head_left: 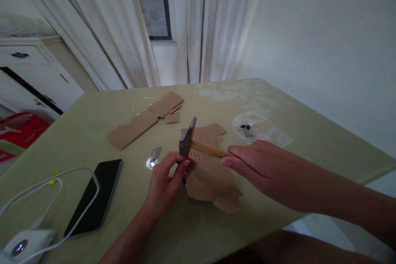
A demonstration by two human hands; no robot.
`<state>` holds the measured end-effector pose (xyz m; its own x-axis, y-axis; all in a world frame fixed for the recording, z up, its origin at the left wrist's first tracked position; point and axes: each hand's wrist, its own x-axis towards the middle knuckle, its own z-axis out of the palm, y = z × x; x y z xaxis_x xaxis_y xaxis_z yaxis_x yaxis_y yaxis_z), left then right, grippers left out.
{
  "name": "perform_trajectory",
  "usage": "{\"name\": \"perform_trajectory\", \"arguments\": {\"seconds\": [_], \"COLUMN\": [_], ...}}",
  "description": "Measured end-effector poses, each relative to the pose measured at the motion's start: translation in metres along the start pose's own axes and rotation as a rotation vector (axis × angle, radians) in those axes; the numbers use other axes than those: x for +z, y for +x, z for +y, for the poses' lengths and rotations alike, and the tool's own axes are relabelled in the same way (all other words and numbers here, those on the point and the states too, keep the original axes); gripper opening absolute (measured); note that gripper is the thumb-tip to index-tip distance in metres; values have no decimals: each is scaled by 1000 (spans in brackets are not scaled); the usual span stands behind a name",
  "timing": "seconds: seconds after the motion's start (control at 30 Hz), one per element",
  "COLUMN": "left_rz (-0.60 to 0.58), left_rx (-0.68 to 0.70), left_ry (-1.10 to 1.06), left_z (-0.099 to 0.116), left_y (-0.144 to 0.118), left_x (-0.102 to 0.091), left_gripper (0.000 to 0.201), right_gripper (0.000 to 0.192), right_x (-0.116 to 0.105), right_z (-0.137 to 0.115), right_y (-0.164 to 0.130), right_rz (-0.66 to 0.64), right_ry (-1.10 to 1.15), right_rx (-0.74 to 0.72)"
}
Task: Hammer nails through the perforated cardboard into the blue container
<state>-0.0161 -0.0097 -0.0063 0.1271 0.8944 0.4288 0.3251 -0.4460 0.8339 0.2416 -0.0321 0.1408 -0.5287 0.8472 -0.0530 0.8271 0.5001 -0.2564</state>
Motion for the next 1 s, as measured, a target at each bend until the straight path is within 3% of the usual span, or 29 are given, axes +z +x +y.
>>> {"name": "perform_trajectory", "arguments": {"seconds": [0.1, 0.33, 0.5, 0.73, 1.0], "left_rz": [-11, -10, -23, -20, -30], "left_rx": [-3, -7, -29, -32, -25], "left_ry": [-1, -23, -11, -17, -26], "left_z": [0, -2, -3, -2, -5], "left_y": [-1, -2, -3, -3, -3], "left_x": [0, 0, -1, 1, 1], "left_gripper": [18, 19, 17, 20, 16], "right_gripper": [46, 54, 48, 53, 45], "right_x": [3, -2, 7, -2, 9], "right_z": [1, -3, 1, 0, 5], "right_y": [1, 1, 6, 3, 4], "right_rz": [-45, 52, -69, 21, -62], "right_ry": [-17, 23, 14, 48, -10], "right_rx": [-2, 30, 15, 53, -4]}}
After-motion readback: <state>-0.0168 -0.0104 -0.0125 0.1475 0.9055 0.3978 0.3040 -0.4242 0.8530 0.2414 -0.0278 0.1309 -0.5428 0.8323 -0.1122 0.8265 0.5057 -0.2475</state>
